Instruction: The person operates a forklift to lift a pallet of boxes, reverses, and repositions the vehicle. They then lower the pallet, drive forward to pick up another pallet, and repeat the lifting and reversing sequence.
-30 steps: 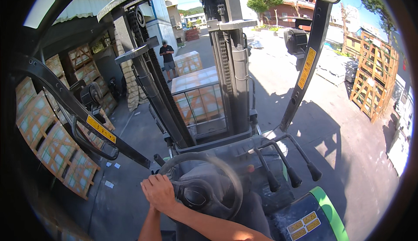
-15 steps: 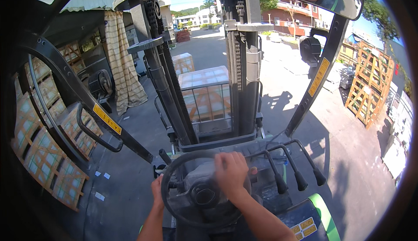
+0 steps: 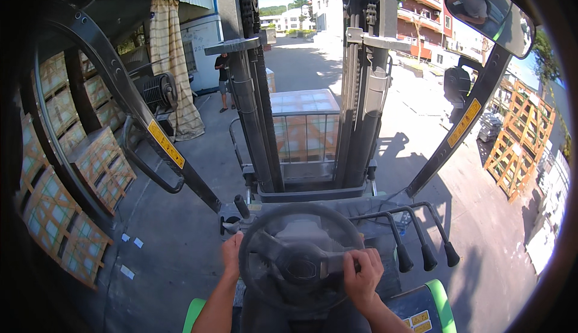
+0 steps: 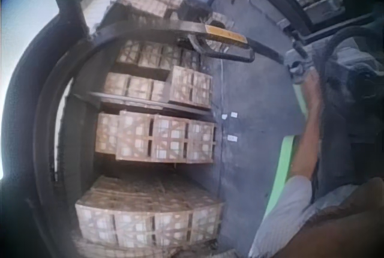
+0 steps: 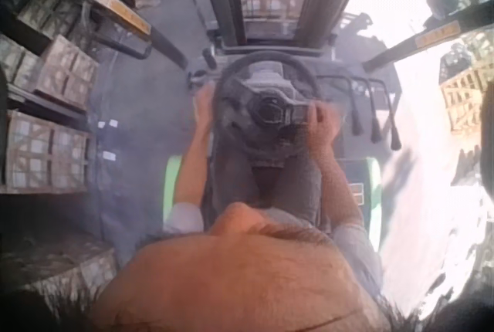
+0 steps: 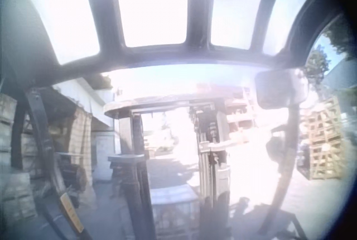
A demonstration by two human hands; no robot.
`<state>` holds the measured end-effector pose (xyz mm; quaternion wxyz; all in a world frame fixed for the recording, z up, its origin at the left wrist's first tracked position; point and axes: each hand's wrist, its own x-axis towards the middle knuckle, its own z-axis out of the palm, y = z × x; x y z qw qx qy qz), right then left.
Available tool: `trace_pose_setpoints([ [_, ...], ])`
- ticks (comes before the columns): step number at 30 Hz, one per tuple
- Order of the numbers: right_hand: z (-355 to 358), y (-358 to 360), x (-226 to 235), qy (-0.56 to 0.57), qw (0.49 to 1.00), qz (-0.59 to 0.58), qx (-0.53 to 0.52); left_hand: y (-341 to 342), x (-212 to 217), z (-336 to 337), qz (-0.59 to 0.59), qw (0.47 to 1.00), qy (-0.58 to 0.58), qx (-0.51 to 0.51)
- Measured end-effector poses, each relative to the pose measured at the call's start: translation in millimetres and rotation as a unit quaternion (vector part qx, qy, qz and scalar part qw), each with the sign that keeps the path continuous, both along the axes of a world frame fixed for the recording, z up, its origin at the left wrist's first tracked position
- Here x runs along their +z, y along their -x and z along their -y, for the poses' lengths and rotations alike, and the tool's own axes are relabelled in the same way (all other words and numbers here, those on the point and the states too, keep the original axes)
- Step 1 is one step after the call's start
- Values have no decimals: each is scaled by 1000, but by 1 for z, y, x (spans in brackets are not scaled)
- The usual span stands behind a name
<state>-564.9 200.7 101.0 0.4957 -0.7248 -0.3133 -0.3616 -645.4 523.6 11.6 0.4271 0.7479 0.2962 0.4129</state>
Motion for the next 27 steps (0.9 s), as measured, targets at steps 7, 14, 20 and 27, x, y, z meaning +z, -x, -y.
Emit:
trace_pose_setpoints([
  [7,-226,20,32,48,982,97,157,-31,-8,-36,53,985,-161,-12],
  [14,-47,61,-53,196,971,35,136,-46,-6,-49,-19,1000,-15,3],
  [20,-114,-79,45,-20,999,26,-10,-56,5,-55,-57,998,-18,28],
  [27,-244,-1,14,108,961,136,217,-87,1,-75,-36,999,-29,18],
])
